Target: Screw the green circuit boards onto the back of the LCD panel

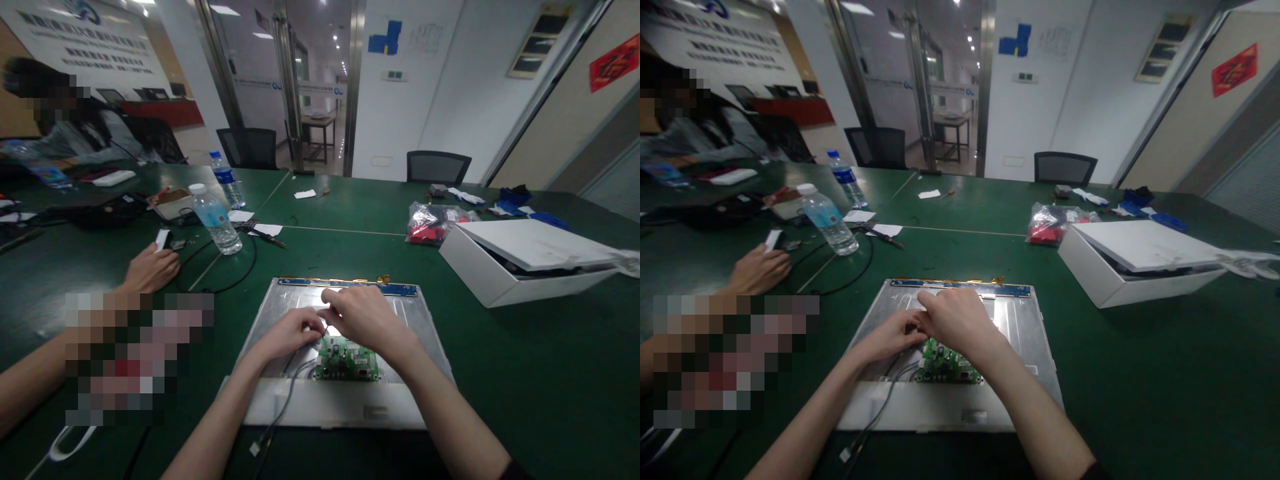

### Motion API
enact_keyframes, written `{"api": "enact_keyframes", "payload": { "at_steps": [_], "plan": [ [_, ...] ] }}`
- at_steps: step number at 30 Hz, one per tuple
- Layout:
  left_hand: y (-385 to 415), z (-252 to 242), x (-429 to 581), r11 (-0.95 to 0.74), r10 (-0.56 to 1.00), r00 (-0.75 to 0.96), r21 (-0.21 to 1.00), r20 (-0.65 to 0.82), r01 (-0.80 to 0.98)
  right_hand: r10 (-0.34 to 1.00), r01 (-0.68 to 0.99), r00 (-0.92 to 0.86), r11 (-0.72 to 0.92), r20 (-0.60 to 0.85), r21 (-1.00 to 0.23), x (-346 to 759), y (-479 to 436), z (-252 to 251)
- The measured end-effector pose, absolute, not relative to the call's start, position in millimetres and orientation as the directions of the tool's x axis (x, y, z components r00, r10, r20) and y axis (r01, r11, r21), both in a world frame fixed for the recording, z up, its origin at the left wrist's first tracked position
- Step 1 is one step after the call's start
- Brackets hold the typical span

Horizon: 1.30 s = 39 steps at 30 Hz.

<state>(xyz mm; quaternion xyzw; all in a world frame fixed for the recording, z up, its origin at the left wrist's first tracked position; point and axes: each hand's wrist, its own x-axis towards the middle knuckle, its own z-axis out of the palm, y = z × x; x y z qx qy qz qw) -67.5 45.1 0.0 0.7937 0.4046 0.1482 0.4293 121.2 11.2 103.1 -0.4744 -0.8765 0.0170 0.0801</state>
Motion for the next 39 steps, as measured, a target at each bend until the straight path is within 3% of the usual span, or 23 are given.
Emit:
{"api": "enact_keyframes", "payload": {
  "at_steps": [8, 15, 39],
  "plan": [
    [47, -2, -68, -0.328, 0.756, 0.644, 0.784, -0.116, 0.526, 0.796, 0.766, -0.589, 0.605, 0.141, -0.216, 123, 8, 107],
    [46, -2, -69, -0.318, 0.769, 0.628, 0.781, -0.119, 0.538, 0.840, 0.827, -0.528, 0.542, 0.128, -0.148, 123, 10, 103],
    [47, -9, -71, -0.314, 0.785, 0.610, 0.776, -0.112, 0.546, 0.800, 0.779, -0.580, 0.599, 0.151, -0.186, 125, 8, 106]
  ]
}}
